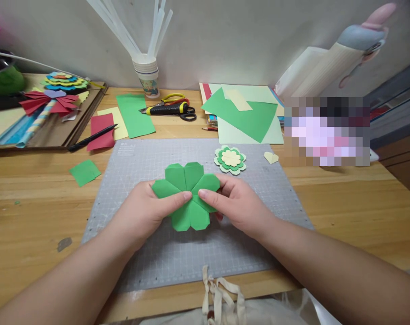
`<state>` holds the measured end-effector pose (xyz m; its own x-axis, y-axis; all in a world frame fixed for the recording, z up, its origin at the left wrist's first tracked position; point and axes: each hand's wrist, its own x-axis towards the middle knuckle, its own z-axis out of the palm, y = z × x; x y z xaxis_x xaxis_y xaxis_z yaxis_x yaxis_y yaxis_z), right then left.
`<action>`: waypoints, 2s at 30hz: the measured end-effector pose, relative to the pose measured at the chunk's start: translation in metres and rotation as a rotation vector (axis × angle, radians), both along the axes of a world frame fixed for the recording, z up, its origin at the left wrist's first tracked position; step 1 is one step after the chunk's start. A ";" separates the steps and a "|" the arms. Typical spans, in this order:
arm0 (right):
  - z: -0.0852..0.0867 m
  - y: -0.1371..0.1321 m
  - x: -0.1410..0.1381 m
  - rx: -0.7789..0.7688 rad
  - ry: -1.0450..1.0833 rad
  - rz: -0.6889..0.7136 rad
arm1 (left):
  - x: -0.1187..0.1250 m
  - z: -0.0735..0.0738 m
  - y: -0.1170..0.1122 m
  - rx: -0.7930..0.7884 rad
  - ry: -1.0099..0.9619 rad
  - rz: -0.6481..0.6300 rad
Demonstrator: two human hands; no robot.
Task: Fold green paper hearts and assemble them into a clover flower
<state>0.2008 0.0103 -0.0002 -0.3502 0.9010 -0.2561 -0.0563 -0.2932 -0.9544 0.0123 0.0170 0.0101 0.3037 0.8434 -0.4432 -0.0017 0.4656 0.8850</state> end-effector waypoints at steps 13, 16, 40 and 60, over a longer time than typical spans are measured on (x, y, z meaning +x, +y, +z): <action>0.003 -0.002 0.001 -0.018 -0.014 -0.043 | -0.002 -0.002 0.003 -0.046 -0.137 -0.087; 0.003 -0.002 0.000 -0.013 -0.018 -0.052 | -0.001 -0.003 0.003 -0.038 -0.126 -0.076; 0.001 -0.004 0.004 0.426 -0.186 -0.046 | 0.001 0.003 -0.002 -0.059 0.059 -0.233; -0.002 0.010 0.012 -0.159 0.206 -0.167 | -0.014 0.009 -0.007 1.153 0.601 0.183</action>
<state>0.2124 0.0199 -0.0023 -0.2594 0.9049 -0.3376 -0.3037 -0.4082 -0.8609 -0.0017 0.0104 0.0188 0.1544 0.8336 0.5303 0.5478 -0.5189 0.6562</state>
